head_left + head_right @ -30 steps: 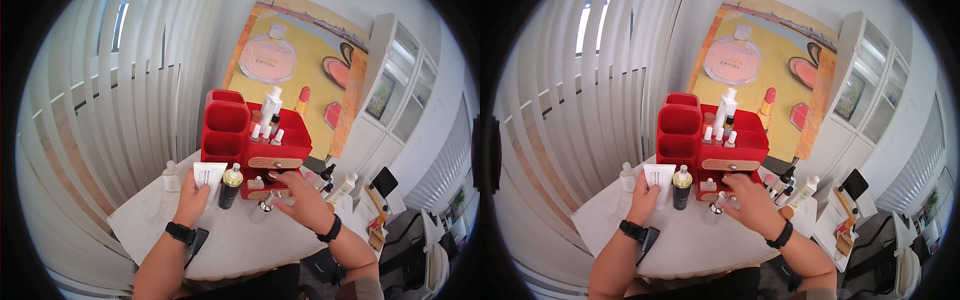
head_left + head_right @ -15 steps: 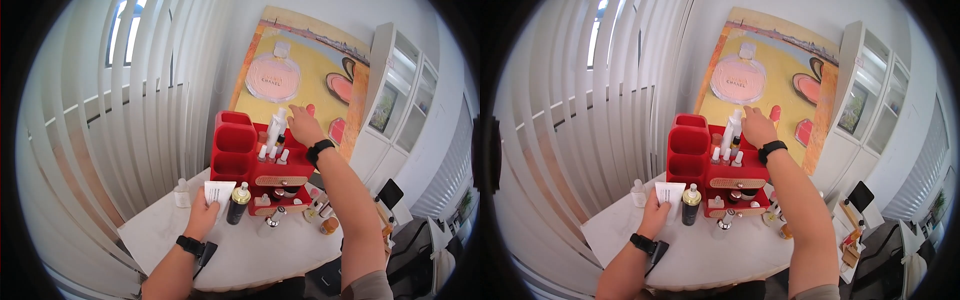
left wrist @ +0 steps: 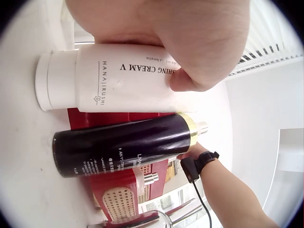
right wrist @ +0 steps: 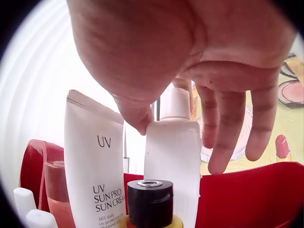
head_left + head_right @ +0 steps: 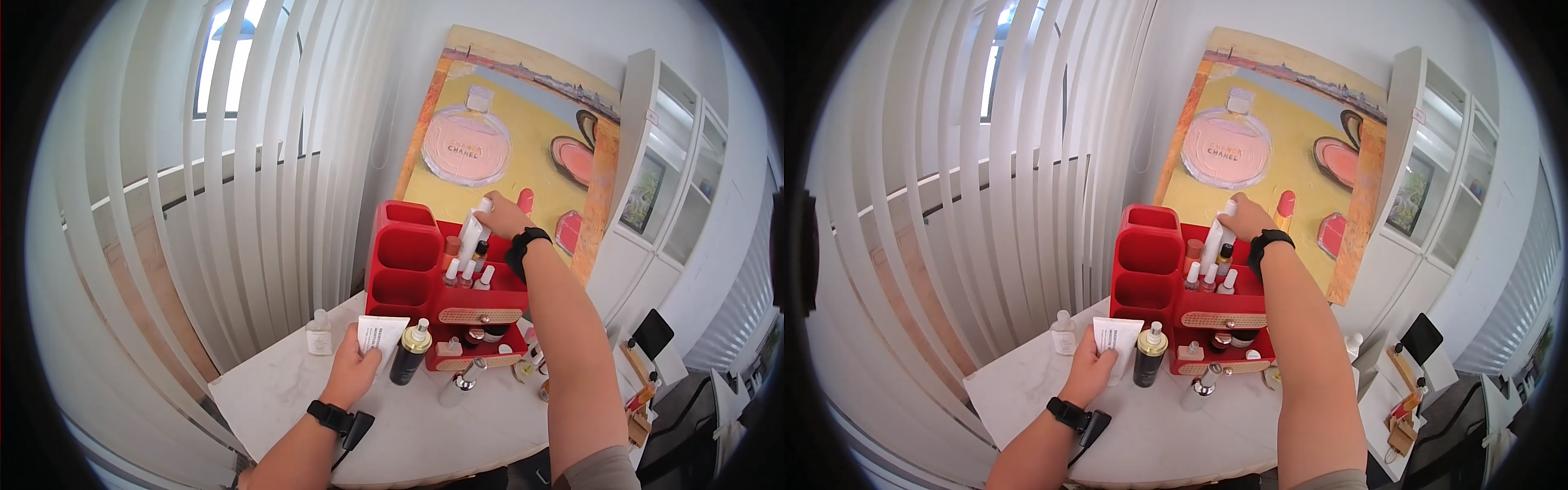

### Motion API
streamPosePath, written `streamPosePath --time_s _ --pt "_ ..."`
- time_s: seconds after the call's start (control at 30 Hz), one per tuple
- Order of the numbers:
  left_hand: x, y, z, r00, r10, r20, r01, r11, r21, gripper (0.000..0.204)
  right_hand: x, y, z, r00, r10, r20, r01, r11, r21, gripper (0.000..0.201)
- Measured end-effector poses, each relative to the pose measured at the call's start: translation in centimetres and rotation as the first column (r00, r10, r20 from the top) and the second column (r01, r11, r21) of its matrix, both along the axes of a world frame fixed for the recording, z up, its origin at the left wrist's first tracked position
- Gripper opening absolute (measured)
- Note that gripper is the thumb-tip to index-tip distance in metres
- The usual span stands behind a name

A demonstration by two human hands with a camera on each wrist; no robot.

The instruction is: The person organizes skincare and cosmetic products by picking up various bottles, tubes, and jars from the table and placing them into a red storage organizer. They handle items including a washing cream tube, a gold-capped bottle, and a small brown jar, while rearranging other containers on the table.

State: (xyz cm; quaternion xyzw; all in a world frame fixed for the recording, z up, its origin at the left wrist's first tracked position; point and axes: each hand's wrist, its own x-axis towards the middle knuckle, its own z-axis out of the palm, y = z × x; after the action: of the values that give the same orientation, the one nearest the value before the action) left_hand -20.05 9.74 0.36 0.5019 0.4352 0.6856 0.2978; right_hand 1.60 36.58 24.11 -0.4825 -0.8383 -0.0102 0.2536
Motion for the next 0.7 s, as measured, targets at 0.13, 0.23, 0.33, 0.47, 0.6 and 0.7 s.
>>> streamPosePath --time_s 0.13,0.23,0.33,0.47,0.6,0.7 --pt "0.0 0.0 0.0 1.000 0.008 -0.016 -0.008 1.000 -0.003 0.034 0.0 -0.2 -0.3 1.000 -0.028 -0.011 0.029 0.999 0.037 0.063" --pt "-0.1 0.0 0.0 1.000 0.004 -0.020 -0.005 1.000 -0.028 0.033 -0.1 -0.2 -0.8 0.999 -0.041 0.002 0.041 0.998 0.056 0.063" --pt "0.0 0.2 0.0 0.999 0.013 -0.035 -0.012 1.000 0.019 0.034 0.2 -0.2 -1.4 0.998 -0.055 -0.015 0.056 0.994 0.096 0.064" --pt "0.0 -0.2 0.4 0.999 0.024 -0.029 -0.024 1.000 -0.009 0.034 0.7 -1.3 -0.4 0.992 -0.065 -0.106 0.083 0.982 0.167 0.065" --pt "-0.1 0.1 -0.1 0.998 0.042 -0.049 -0.042 0.999 -0.004 0.036 2.1 -3.2 3.0 0.987 -0.076 -0.138 0.112 0.956 0.272 0.066" --pt "-0.2 0.1 -0.1 0.998 0.038 -0.044 -0.037 0.999 0.011 0.037 4.1 -6.0 5.7 0.978 -0.062 -0.199 0.123 0.943 0.310 0.064"
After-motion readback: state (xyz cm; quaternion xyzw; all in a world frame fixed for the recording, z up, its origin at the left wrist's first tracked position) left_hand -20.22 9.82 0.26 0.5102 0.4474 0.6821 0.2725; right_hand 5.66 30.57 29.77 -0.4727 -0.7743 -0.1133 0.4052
